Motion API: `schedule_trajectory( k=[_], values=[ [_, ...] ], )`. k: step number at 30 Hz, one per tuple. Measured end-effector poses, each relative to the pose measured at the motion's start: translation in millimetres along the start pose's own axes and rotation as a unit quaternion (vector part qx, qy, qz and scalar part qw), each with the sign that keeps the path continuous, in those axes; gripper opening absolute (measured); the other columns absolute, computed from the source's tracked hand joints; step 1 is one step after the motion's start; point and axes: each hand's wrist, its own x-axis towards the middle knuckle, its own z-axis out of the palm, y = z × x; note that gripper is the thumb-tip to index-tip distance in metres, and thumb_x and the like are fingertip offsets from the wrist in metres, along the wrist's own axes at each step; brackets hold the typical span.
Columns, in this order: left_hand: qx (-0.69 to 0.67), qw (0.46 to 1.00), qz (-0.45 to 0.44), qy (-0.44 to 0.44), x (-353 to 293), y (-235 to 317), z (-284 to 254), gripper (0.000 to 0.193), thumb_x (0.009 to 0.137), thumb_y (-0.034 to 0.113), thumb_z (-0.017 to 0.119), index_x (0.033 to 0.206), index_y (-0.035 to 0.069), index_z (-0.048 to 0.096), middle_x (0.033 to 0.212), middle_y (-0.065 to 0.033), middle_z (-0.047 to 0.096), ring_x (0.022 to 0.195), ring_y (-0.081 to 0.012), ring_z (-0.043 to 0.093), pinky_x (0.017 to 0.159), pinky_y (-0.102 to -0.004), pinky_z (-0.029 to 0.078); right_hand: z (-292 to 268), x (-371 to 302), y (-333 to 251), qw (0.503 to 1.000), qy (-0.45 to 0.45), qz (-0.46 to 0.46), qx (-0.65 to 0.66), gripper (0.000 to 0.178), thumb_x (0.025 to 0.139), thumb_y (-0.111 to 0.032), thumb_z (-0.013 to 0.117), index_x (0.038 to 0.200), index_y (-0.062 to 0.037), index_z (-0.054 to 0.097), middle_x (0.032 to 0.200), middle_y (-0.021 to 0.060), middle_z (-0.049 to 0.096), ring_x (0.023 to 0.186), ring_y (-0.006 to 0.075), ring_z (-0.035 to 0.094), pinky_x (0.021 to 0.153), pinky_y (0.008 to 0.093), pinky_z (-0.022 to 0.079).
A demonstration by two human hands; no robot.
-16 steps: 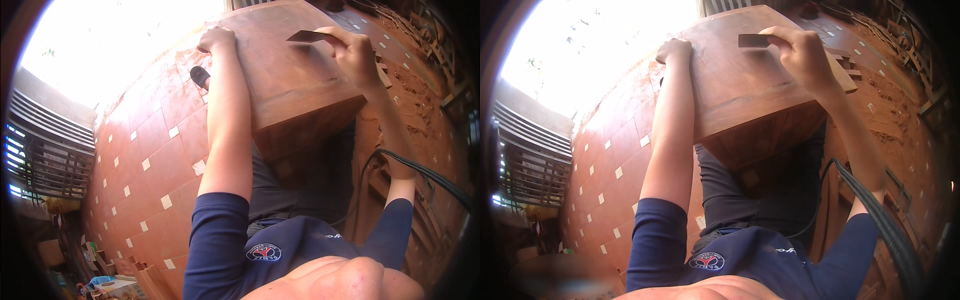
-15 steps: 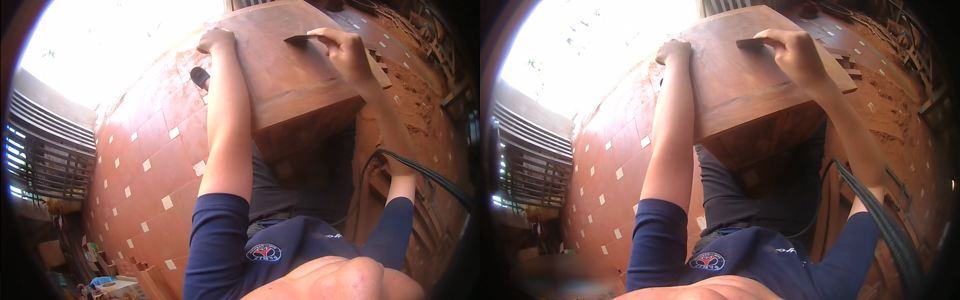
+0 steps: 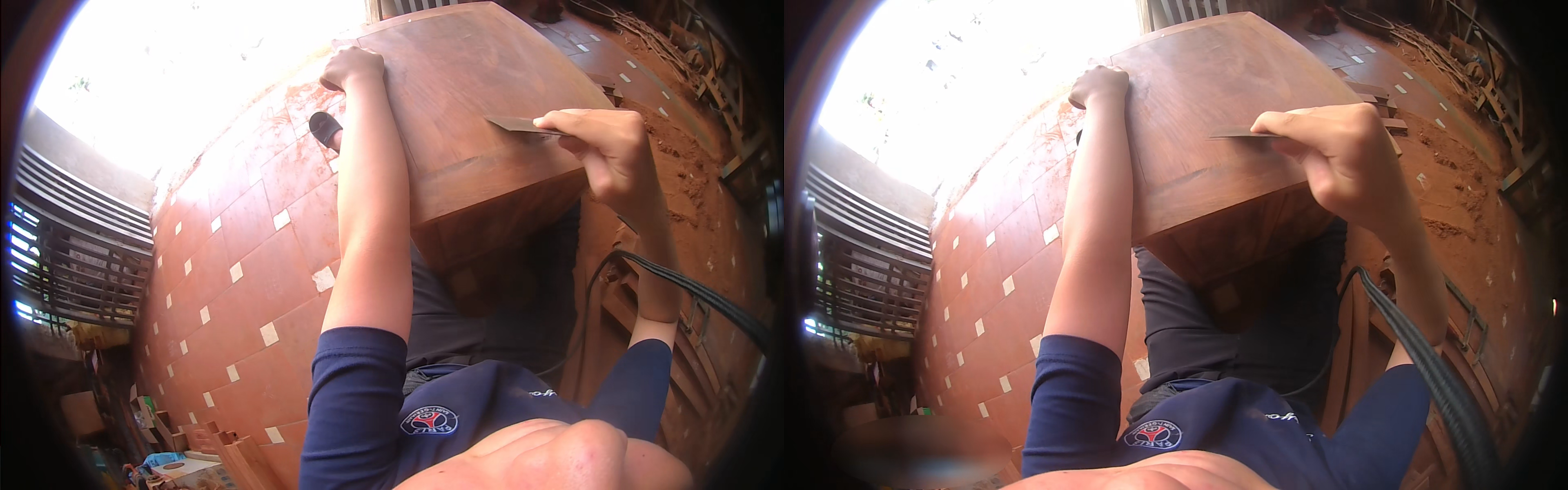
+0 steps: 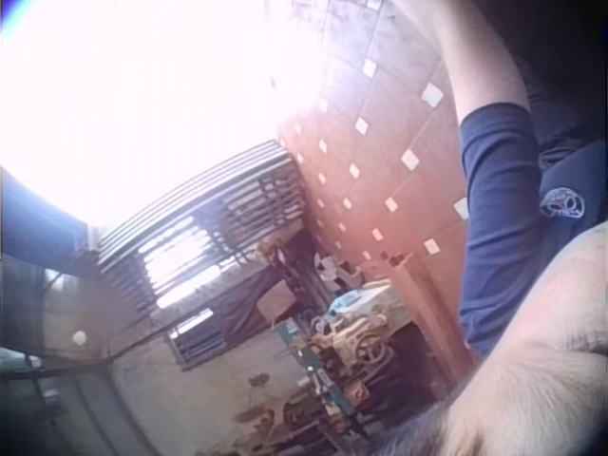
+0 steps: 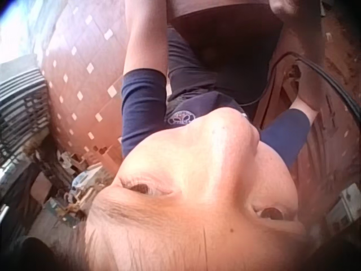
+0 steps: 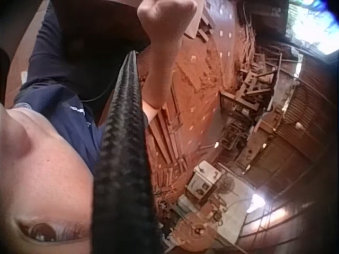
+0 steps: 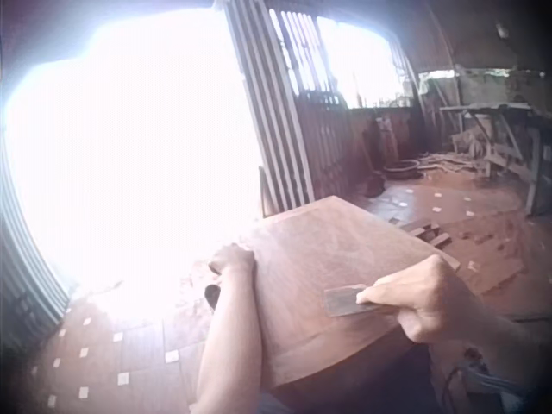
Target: The person sands a wooden box with a sanding block, moving it back and forth across the top surface and edges. The person repositions the box to access different sides and continues sanding.
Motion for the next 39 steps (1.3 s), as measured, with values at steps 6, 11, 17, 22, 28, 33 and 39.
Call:
schedule_trajectory(
  k=[6, 11, 17, 22, 28, 33, 39],
  values=[
    [-0.006, 1.0, 0.011, -0.02, -7, 13, -1, 0.043, 0.1, 0.038, 0.047, 0.116, 0.009, 0.074, 0.112, -0.0101, 0.075, 0.09, -0.026, 0.074, 0.068, -0.0455, 0.052, -36, -8, 4, 0.987, 0.021, 0.071, 0.145, 0.013, 0.093, 0.006, 0.058, 0.097, 0.0022, 0.07, 0.074, 0.0049, 0.066, 0.067, 0.0071, 0.057, 0.06, 0.0214, 0.04],
    [-0.008, 0.999, -0.001, -0.04, -1, 8, -5, 0.045, 0.101, 0.038, 0.045, 0.126, 0.01, 0.069, 0.118, -0.0097, 0.073, 0.095, -0.0266, 0.074, 0.071, -0.0455, 0.053, -9, 10, 16, 0.95, 0.022, 0.222, 0.217, 0.009, 0.096, 0.005, 0.059, 0.098, 0.0022, 0.066, 0.074, -0.0024, 0.061, 0.071, 0.003, 0.055, 0.065, 0.0193, 0.042],
    [-0.015, 0.999, -0.003, -0.041, -7, 3, -10, 0.051, 0.101, 0.04, 0.041, 0.134, 0.01, 0.065, 0.125, -0.0121, 0.071, 0.106, -0.0277, 0.072, 0.076, -0.0469, 0.056, 40, 71, 62, 0.88, -0.236, 0.389, 0.133, 0.011, 0.097, -0.009, 0.061, 0.094, -0.0013, 0.068, 0.069, 0.004, 0.063, 0.055, 0.0104, 0.058, 0.05, 0.0256, 0.043],
    [-0.017, 0.998, 0.014, -0.056, -9, 9, -12, 0.049, 0.101, 0.04, 0.042, 0.13, 0.009, 0.066, 0.124, -0.0102, 0.072, 0.104, -0.0267, 0.072, 0.076, -0.048, 0.056, 71, 101, 124, 0.869, -0.263, 0.416, 0.057, 0.02, 0.091, -0.014, 0.057, 0.095, -0.0035, 0.073, 0.069, 0.0064, 0.064, 0.056, 0.0174, 0.065, 0.05, 0.0307, 0.046],
    [-0.03, 0.998, 0.001, -0.057, -3, 4, -10, 0.048, 0.101, 0.041, 0.042, 0.126, 0.009, 0.068, 0.123, -0.0092, 0.072, 0.101, -0.0265, 0.073, 0.075, -0.047, 0.056, 81, 119, 150, 0.927, 0.093, 0.361, 0.023, 0.019, 0.09, -0.009, 0.057, 0.099, -0.005, 0.074, 0.075, 0.0082, 0.074, 0.062, 0.0182, 0.071, 0.06, 0.0323, 0.054],
    [-0.018, 0.999, 0.01, -0.049, -8, 10, -12, 0.049, 0.102, 0.041, 0.042, 0.127, 0.007, 0.067, 0.121, -0.0101, 0.073, 0.101, -0.026, 0.073, 0.075, -0.0464, 0.056, 102, 94, 150, 0.979, 0.184, 0.069, -0.053, 0.018, 0.088, 0.001, 0.065, 0.101, -0.009, 0.073, 0.086, 0.0096, 0.077, 0.081, 0.0264, 0.076, 0.073, 0.0342, 0.058],
    [-0.041, 0.997, 0.004, -0.059, -8, 5, -17, 0.05, 0.101, 0.042, 0.044, 0.128, 0.006, 0.066, 0.121, -0.0115, 0.073, 0.102, -0.0265, 0.073, 0.078, -0.0464, 0.056, 97, 71, 106, 0.99, -0.013, 0.002, -0.142, 0.022, 0.077, 0.005, 0.061, 0.094, -0.0073, 0.068, 0.087, 0.0115, 0.074, 0.082, 0.0318, 0.072, 0.07, 0.0411, 0.056]
  ],
)
